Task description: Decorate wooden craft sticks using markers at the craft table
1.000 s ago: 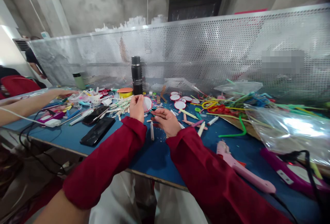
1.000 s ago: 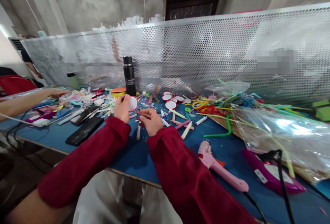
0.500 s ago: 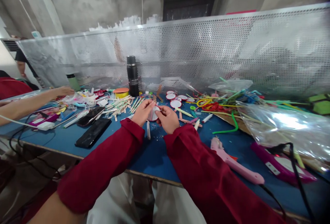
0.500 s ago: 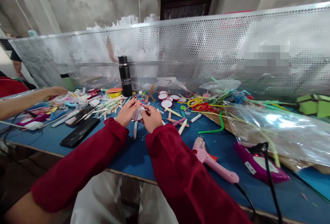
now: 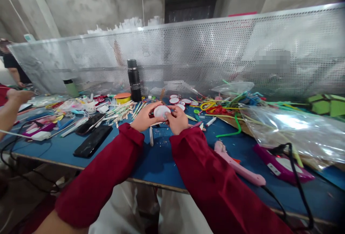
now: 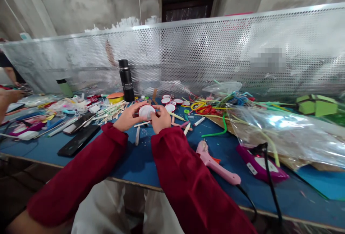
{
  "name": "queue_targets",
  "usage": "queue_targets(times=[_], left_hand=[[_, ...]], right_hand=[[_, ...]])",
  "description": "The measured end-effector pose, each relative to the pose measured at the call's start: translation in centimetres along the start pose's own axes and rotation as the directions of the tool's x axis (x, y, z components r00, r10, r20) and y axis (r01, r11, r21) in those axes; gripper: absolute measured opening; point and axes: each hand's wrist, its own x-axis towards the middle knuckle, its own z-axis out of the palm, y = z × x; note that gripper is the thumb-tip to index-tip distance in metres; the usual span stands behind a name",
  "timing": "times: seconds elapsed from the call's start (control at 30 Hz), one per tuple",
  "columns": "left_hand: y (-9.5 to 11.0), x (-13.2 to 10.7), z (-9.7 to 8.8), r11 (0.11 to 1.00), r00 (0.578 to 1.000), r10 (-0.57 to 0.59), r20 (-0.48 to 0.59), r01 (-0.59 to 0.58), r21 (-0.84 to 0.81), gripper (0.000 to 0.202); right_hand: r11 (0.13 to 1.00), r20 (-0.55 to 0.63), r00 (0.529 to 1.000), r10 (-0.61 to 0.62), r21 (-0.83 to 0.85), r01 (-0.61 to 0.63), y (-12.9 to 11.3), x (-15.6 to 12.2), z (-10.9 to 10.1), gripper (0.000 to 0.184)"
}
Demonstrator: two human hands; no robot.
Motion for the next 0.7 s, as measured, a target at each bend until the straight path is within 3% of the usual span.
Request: queue_targets(times=[0.13, 0.23, 0.43, 0.7], left_hand=[[0.1, 0.2, -0.2, 0.995, 0.989, -0.091, -0.113, 0.087, -0.042, 0.028], [0.4, 0.2, -0.4, 0.995, 0.978, -0.102, -0.183, 0.1, -0.018, 0.016], [0.1, 0.4, -0.3, 0.982, 0.957, -0.175, -0.234, 0.153, -0.109, 0.008], [-1.0, 0.5, -0.6, 0.922, 0.922, -0.338, -0.192, 0.283, -0.266, 0.015]], right_hand=[[0.987, 0.025, 0.992, -0.121, -0.1, 0.123, 0.5, -0.1, 0.0, 0.028], [0.967, 0.064, 0.982, -0.18, -0.173, 0.189, 0.5, -0.4, 0.1, 0.027], [0.912, 0.083, 0.968, -0.237, -0.324, 0.251, 0.0, -0.9, 0.2, 0.014], [0.859, 0.089, 0.958, -0.273, -0.425, 0.284, -0.2, -1.4, 0.4, 0.01]])
